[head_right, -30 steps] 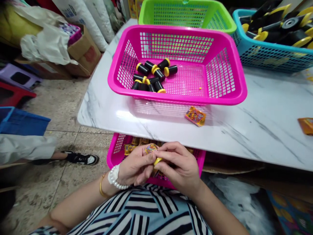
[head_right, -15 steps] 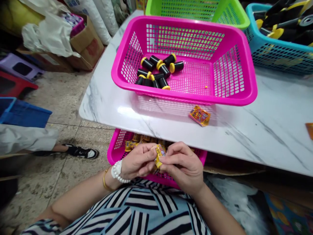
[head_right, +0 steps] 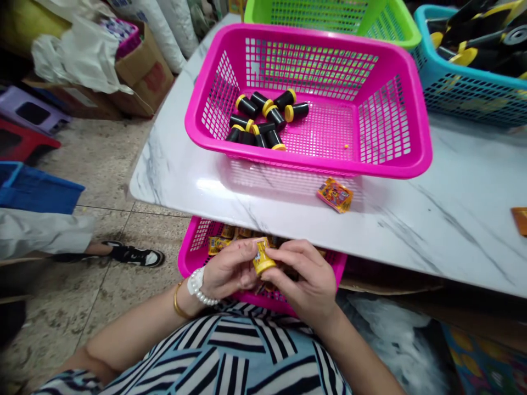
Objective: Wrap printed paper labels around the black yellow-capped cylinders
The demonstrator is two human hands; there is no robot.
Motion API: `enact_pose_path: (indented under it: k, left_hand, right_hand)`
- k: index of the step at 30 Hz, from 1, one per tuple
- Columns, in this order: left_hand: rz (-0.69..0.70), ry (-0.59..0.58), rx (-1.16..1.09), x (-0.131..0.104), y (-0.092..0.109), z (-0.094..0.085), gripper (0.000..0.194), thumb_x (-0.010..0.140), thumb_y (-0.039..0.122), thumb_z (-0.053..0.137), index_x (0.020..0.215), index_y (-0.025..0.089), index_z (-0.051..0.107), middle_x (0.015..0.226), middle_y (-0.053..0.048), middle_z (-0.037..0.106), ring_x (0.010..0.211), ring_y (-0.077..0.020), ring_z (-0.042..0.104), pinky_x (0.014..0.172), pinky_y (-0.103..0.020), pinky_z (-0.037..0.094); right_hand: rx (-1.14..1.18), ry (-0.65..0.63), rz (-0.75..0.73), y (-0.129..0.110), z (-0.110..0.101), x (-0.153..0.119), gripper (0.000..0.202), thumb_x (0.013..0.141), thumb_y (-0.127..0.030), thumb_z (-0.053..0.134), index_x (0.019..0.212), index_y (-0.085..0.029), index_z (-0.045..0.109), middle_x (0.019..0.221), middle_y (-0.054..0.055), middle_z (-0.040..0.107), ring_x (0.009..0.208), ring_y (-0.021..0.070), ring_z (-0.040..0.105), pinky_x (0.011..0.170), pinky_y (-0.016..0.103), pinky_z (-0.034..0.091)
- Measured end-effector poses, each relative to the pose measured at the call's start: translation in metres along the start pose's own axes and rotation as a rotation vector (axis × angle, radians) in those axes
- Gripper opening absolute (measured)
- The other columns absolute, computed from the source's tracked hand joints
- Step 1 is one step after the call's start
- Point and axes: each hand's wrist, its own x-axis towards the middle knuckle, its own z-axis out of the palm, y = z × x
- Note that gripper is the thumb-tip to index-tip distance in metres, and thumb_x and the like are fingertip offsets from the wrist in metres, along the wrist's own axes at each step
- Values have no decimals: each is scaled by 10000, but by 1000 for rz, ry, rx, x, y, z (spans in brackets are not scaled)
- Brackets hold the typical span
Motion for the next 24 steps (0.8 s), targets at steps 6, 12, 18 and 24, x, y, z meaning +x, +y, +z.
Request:
enact_pose_path:
  k: [6, 12, 18, 24]
  left_hand:
    - [21, 59, 123, -2, 0, 1, 403, 827, 446, 753, 1049, 120, 665, 562, 40, 612, 307, -29, 405, 310, -129, 268]
    - [79, 1, 349, -9, 7, -1, 455, 891, 465, 682, 1226, 168, 601, 567, 55, 609, 345, -64, 489, 335, -133, 326]
    - [296, 82, 712, -18, 14, 1, 350, 822, 344, 782, 1089, 192, 613, 648, 83, 527, 446, -44, 418, 446, -168, 326]
    - [513, 167, 1225, -14, 12, 2, 333, 861, 302, 758, 1171, 194, 700, 724, 3, 685, 573, -131, 573, 608, -254, 462]
  right_hand:
    - [6, 1, -76, -3, 5, -8, 218, 816, -86, 780, 965, -244, 792, 746, 9, 706, 616, 131, 672, 570, 243, 586]
    - [-208, 72, -94, 6, -31, 13, 255, 863, -119, 736, 1058, -275, 786, 831, 27, 736, 699, 165, 684, 642, 295, 575]
    - [-701, 197, 4, 51, -65, 55, 207, 896, -321, 726, 1063, -230, 808, 879, 75, 708, 749, 217, 652, 694, 373, 558]
    - [-660, 175, 1, 62, -60, 62, 109, 877, -291, 742, 844, -205, 801, 797, 40, 722, 760, 205, 688, 737, 361, 572]
